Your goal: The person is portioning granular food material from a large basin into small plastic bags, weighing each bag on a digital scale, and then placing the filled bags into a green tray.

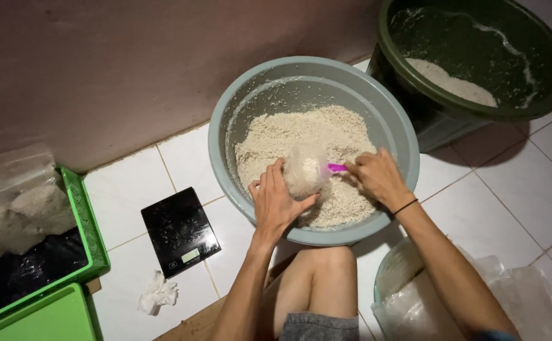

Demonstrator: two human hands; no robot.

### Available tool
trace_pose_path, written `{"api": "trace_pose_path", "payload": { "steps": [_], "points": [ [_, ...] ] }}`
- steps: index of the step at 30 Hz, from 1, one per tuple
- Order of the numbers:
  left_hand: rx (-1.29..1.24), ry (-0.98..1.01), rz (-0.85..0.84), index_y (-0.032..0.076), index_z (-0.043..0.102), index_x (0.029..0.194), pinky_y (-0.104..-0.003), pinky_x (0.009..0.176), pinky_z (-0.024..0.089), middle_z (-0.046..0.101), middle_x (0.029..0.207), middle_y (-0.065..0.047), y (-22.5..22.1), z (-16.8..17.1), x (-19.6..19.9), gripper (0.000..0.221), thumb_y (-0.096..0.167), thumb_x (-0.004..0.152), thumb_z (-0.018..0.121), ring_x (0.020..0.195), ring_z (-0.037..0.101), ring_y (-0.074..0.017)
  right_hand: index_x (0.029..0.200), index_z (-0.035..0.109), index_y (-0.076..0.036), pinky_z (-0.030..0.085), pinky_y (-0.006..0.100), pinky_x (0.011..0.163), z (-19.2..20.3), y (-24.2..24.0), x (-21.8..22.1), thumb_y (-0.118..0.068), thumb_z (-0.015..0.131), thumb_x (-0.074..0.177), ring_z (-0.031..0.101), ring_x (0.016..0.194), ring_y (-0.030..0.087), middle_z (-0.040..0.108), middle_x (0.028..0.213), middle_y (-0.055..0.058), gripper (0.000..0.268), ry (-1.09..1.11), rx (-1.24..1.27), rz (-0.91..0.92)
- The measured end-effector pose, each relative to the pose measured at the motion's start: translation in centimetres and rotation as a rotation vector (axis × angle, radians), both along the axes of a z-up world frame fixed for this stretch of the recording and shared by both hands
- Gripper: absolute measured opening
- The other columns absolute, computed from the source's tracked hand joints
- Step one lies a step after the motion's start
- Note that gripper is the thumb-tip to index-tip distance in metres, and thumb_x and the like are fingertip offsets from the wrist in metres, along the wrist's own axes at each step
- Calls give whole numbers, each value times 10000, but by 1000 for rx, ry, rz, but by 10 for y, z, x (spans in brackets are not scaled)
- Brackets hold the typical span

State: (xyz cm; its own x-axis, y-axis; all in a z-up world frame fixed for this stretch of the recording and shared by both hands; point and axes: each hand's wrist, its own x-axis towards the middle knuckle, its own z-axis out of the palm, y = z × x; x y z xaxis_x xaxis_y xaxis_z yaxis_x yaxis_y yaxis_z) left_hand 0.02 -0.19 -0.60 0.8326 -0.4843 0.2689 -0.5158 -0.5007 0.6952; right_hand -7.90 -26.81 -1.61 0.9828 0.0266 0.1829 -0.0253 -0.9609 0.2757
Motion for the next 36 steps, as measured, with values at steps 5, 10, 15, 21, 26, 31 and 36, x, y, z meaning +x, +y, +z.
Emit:
{"api": "trace_pose_path", "payload": {
  "steps": [5, 10, 15, 21, 26, 31, 36],
  "points": [
    [-1, -14, 16, 71, 411, 1367, -538, 942, 377, 548, 1163, -96, 0, -2, -1, 1008, 461, 560, 872, 1077, 583, -307, 823, 736, -318, 428, 389, 802, 29, -11, -14, -372, 672, 765, 650, 815, 173, 713, 795, -67, 102, 207, -177, -116],
    [-11, -6, 10, 72, 416, 1365, -541, 941, 381, 551, 1163, -97, 0, 0, 0, 1010, 461, 553, 874, 1081, 586, -314, 748, 726, -295, 424, 393, 803, 65, -38, -31, -302, 626, 783, 672, 860, 161, 725, 784, -77, 106, 191, -340, -182],
    [2, 25, 0, 66, 409, 1374, -552, 955, 364, 550, 1181, -103, 0, 3, 0, 1007, 454, 568, 872, 1100, 581, -312, 792, 752, -164, 480, 401, 548, -18, -87, -22, -390, 549, 892, 703, 656, 266, 694, 669, 83, 321, 159, -174, -421],
    [12, 29, 1, 81, 414, 1376, -547, 957, 362, 550, 1183, -87, -1, 1, 0, 1007, 480, 567, 862, 1104, 581, -296, 771, 764, -84, 550, 443, 578, -6, -31, -3, -423, 483, 845, 741, 735, 353, 723, 696, 175, 446, 324, 79, -480],
    [26, 49, -13, 79, 392, 1388, -536, 966, 357, 539, 1204, -102, -2, 5, 1, 1005, 456, 583, 861, 1124, 570, -306, 801, 789, -28, 558, 506, 745, 12, -32, -20, -355, 503, 815, 714, 878, 445, 744, 824, 249, 434, 345, 346, -565],
    [26, 52, -25, 75, 380, 1404, -529, 971, 355, 529, 1217, -103, -1, 5, 1, 1006, 474, 607, 848, 1137, 562, -306, 837, 797, -43, 551, 502, 802, 43, 0, -16, -387, 451, 843, 710, 935, 435, 752, 877, 243, 487, 374, 389, -656],
    [21, 66, -13, 71, 371, 1400, -534, 980, 349, 521, 1223, -102, -3, -1, 2, 1015, 477, 599, 843, 1151, 553, -315, 862, 824, -120, 524, 502, 886, 71, 19, -16, -390, 510, 819, 666, 1031, 469, 748, 946, 256, 416, 303, 574, -739]
  ]
}}
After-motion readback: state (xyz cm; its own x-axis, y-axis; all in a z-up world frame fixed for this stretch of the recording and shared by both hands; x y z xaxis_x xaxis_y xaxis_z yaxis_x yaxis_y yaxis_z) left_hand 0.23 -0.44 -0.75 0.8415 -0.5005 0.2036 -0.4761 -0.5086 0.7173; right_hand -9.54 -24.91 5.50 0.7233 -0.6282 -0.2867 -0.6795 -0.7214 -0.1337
